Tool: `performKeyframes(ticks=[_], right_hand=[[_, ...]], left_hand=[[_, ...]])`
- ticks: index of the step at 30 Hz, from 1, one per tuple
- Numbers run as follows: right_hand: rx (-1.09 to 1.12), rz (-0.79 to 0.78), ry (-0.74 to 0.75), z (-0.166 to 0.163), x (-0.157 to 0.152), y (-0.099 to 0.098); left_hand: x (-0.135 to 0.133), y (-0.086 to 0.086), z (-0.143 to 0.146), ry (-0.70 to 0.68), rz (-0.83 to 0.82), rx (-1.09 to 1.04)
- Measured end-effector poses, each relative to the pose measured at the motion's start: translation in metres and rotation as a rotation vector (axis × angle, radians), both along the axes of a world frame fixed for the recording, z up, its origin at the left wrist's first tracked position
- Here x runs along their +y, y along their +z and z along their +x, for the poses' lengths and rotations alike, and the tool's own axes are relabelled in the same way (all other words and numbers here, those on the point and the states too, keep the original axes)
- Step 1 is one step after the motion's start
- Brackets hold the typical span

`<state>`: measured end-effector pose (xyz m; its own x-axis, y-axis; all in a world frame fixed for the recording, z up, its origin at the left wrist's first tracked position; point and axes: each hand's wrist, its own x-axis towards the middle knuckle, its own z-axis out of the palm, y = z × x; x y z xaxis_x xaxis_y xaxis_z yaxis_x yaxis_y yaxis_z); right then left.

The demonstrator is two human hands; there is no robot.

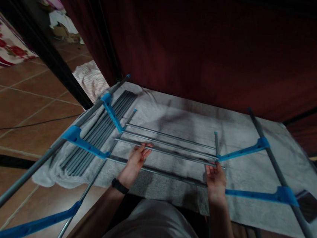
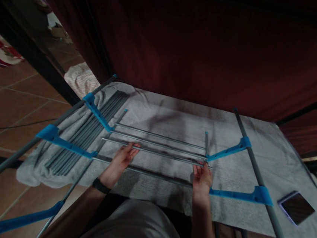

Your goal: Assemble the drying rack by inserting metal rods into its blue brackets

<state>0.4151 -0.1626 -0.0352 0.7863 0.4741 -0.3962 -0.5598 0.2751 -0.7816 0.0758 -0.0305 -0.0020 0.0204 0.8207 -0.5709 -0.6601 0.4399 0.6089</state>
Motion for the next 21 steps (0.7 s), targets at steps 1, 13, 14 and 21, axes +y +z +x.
performKeyframes(ticks=[1, 13, 14, 21], right_hand=[[0.005, 0.002, 0.023, -0.004, 0.002, 0.001], [0.03, 0.066, 0.392, -0.081, 0.019, -0.007], [0.013, 0.069, 0.403, -0.084, 0.019, -0.008], [0.0, 0.072, 0.408, -0.094, 0.02, -0.011]], left_hand=[[-0.002, -0.002, 0.004, -0.013, -0.008, -0.014], [-0.007, -0.006, 0.022, -0.022, -0.047, -0.048], [-0.007, -0.007, 0.022, -0.026, -0.046, -0.05], [-0.013, -0.005, 0.03, -0.079, -0.033, -0.033]])
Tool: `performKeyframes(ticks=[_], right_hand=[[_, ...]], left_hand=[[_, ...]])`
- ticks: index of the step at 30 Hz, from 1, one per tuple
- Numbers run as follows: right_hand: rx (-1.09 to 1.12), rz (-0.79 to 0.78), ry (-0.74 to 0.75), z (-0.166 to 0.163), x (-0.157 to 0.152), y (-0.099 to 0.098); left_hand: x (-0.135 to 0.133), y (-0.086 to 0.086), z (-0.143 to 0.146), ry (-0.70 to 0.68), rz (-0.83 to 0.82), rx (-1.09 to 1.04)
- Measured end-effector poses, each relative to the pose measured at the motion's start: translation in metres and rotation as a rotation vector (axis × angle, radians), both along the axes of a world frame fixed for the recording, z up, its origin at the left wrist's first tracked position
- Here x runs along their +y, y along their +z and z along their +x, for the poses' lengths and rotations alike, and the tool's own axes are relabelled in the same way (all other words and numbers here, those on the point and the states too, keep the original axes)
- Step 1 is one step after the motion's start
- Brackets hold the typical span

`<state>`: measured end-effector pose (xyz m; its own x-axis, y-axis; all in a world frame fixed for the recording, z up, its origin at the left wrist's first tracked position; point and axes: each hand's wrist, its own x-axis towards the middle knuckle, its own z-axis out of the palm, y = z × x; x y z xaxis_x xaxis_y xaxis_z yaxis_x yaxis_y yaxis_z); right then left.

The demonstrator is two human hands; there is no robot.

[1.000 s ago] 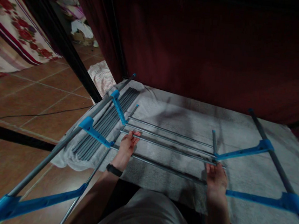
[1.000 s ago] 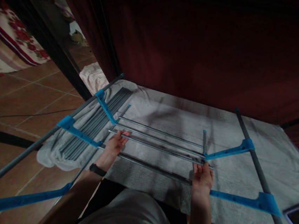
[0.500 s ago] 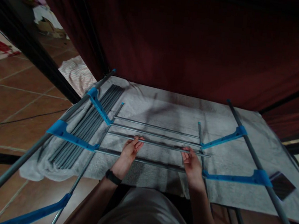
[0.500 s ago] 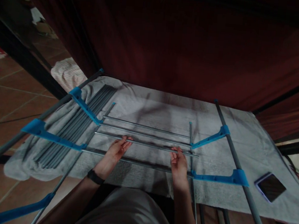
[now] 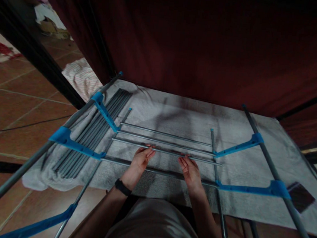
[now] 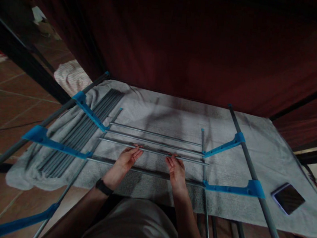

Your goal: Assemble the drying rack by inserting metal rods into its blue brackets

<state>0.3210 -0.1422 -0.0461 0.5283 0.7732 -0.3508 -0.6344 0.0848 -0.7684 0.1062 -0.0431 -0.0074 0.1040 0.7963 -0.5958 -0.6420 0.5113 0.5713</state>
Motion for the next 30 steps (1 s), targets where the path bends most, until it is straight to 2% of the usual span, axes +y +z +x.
performKeyframes(ticks=[5, 11, 22, 30], right_hand=[[-0.03, -0.043, -0.002, 0.001, 0.002, -0.003], [-0.032, -0.011, 0.059, 0.0, 0.002, -0.005], [-0.048, -0.054, 0.112, 0.001, -0.001, 0.002], [-0.121, -0.07, 0.074, 0.008, -0.003, -0.006]], left_hand=[[-0.002, 0.003, 0.006, -0.014, -0.012, 0.017], [-0.003, 0.001, 0.007, -0.013, 0.0, 0.017], [-0.01, -0.002, 0.012, -0.042, 0.072, -0.017], [-0.02, -0.005, 0.023, -0.051, 0.129, -0.014]])
